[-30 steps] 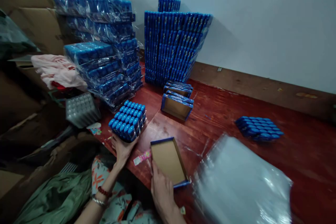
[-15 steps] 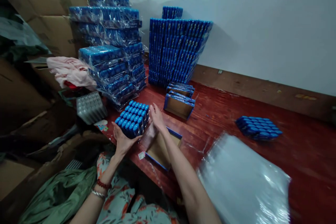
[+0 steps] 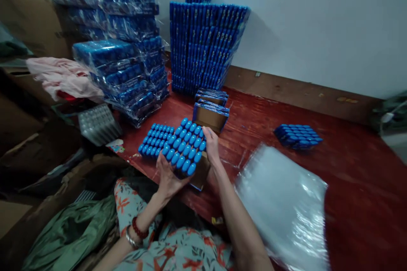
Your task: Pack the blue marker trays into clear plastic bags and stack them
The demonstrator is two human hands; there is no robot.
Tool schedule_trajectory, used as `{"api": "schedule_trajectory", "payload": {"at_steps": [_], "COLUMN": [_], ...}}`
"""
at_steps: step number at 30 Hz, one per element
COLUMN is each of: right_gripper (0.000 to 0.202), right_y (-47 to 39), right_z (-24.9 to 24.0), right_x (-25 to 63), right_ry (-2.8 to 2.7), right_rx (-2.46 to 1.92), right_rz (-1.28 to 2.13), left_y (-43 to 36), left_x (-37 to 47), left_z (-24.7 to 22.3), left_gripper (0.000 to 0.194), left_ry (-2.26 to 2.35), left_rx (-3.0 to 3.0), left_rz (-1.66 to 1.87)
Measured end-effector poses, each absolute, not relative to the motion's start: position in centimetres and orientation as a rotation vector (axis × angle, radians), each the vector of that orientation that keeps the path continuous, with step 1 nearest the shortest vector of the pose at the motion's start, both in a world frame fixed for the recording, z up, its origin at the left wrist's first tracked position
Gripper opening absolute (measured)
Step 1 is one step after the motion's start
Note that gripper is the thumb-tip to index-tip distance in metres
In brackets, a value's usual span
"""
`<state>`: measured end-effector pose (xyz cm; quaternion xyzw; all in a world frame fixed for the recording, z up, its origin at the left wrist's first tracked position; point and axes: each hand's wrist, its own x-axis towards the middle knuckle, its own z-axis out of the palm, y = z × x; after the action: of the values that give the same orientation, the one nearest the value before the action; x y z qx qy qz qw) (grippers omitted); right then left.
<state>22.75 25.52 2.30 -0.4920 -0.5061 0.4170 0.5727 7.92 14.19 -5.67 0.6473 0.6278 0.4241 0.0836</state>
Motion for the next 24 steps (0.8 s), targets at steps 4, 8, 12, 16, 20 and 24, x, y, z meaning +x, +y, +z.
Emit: {"api": "schedule_trajectory", "payload": {"at_steps": [4, 8, 12, 16, 20, 24], "right_gripper": [0.043, 0.055, 0.057, 0.052, 0.048, 0.048], "right_y": [22.2, 21.1, 21.1, 21.1, 20.9, 20.9], "right_z": [-1.4, -4.2, -5.2, -5.6, -5.7, -5.6], "right_x": [26.8, 27.3, 26.1, 25.0, 24.0, 22.6], "right_ry": [-1.214, -1.221, -1.177, -1.094, -0.974, -0.985], "right_rx": [-1.387, -1.440, -1.419, -1.398, -1.401, -1.470], "right_rz": [0.880, 0.869, 0.843, 0.782, 0.801, 0.778], "left_y": [11.8, 10.9, 11.2, 11.6, 11.6, 11.2], "left_x": [11.2, 10.8, 9.9, 10.4, 10.9, 10.6], "left_z": [-8.7, -9.3, -7.4, -6.3, -6.9, -7.8], "left_gripper": [0.134, 0.133, 0.117, 0.109, 0.104, 0.102], "left_ry": [1.841, 1.867, 1.788, 1.829, 1.834, 1.839], "left_rx": [1.853, 1.956, 1.961, 1.909, 1.929, 1.886], "left_rz": [1.070, 0.970, 0.968, 1.000, 1.072, 1.135]}}
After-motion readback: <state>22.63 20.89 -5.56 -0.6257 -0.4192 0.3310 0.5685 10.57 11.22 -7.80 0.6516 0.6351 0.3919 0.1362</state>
